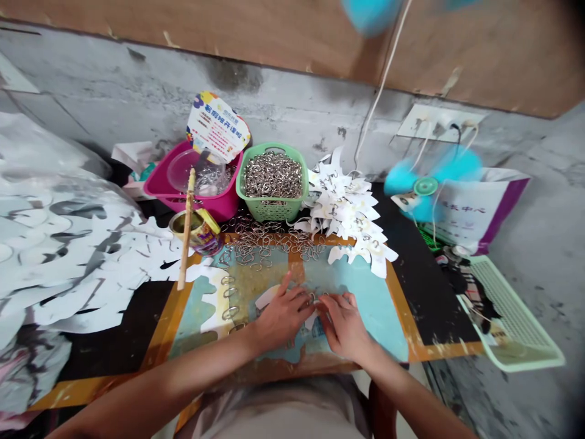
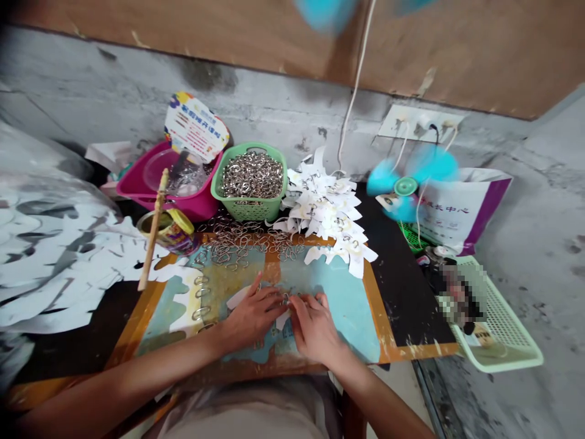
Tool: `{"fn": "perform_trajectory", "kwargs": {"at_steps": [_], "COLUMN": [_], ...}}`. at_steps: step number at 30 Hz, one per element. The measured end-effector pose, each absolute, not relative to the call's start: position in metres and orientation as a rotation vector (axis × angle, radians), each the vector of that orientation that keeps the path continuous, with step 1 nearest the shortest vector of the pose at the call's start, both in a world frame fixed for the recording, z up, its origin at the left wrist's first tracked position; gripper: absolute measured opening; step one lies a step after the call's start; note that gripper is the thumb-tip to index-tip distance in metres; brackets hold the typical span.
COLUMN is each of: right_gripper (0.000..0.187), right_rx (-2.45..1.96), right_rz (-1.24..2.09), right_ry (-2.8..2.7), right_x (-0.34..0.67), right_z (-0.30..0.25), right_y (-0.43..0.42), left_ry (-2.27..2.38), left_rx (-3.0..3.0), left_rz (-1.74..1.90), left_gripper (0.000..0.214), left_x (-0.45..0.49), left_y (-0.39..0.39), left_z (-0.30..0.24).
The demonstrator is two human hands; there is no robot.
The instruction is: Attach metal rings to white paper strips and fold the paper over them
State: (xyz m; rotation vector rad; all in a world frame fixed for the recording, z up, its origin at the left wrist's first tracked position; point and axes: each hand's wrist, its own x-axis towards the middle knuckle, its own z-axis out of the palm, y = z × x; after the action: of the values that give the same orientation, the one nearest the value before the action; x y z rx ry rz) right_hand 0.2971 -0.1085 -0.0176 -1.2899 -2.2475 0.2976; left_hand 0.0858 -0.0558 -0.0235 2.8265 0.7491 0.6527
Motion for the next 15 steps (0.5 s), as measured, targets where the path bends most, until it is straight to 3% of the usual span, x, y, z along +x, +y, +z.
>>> {"fn": "perform_trajectory", "kwargs": {"at_steps": [4,8,15], "right_gripper": [0.044,0.043,0.043], "right_rx": [-1.352,-1.352,-1.360], "right_rz": [0.285,0.333,0.348], "right_ry": [-2.292,-2.270,-2.230], "right_x": [0.296,0.294,0.293], "right_z": [-0.013,-0.011,-0.013], "right_y": [-0.108,-0.108,-0.110], "left_ry": [0.704,0.770,0.468], "left_rx": [2.622,2.623,2.801], "left_rz": [0.663,0.767,0.545], "left_gripper": [0.035,0.026,0.027], "left_x": [0.074,0.071,0.096], "left_y": [-0.053,-0.039,-0.011], "left_z": [-0.015,-0.007,-0.012]}}
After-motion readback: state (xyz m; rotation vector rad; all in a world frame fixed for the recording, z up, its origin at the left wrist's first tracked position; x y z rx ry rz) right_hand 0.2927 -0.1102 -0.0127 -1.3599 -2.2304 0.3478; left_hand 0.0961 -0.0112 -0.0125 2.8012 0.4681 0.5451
